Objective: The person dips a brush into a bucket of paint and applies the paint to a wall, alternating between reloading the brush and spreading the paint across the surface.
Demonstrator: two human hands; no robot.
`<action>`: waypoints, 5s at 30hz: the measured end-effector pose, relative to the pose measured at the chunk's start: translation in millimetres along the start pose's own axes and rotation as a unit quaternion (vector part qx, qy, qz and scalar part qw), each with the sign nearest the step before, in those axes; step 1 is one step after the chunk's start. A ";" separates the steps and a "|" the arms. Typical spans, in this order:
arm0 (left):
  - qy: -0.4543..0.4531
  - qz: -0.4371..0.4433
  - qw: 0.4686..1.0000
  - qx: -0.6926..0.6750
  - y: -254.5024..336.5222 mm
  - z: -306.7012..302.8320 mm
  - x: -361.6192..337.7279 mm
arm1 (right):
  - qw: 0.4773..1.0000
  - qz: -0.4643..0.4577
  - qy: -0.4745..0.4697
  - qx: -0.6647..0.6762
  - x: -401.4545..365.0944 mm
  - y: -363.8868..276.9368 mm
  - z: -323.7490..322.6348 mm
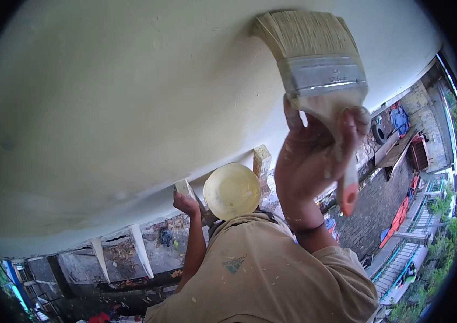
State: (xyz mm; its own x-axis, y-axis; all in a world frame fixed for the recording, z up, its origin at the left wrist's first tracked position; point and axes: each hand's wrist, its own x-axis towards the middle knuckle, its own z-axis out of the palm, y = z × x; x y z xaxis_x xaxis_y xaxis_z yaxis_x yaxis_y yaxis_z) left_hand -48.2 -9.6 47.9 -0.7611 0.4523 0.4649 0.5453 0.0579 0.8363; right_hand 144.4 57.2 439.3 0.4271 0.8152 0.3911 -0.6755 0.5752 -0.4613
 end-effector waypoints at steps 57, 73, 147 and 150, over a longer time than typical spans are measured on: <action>-0.010 0.005 1.000 0.018 -9.8 2.1 -3.4 | 0.886 0.345 0.216 -0.220 -100.6 56.3 -165.5; 0.035 0.026 0.999 0.020 -11.2 6.8 -2.3 | 0.966 0.209 0.080 -0.130 -60.6 40.0 -131.4; -0.017 -0.034 0.999 0.017 -17.5 5.0 -3.2 | 0.930 0.316 0.136 -0.125 -60.5 32.8 -151.8; -0.012 -0.024 1.000 0.006 -13.2 0.3 -4.8 | 0.939 0.283 0.161 -0.110 -72.3 16.7 -161.4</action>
State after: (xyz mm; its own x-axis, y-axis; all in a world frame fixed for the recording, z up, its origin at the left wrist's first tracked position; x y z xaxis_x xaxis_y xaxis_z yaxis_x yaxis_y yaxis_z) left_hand -51.6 -12.3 34.5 -0.7775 0.4708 0.4169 0.5123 0.0898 0.8541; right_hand 199.3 18.7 274.9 0.2209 0.9523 -0.2103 -0.7241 0.0157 -0.6895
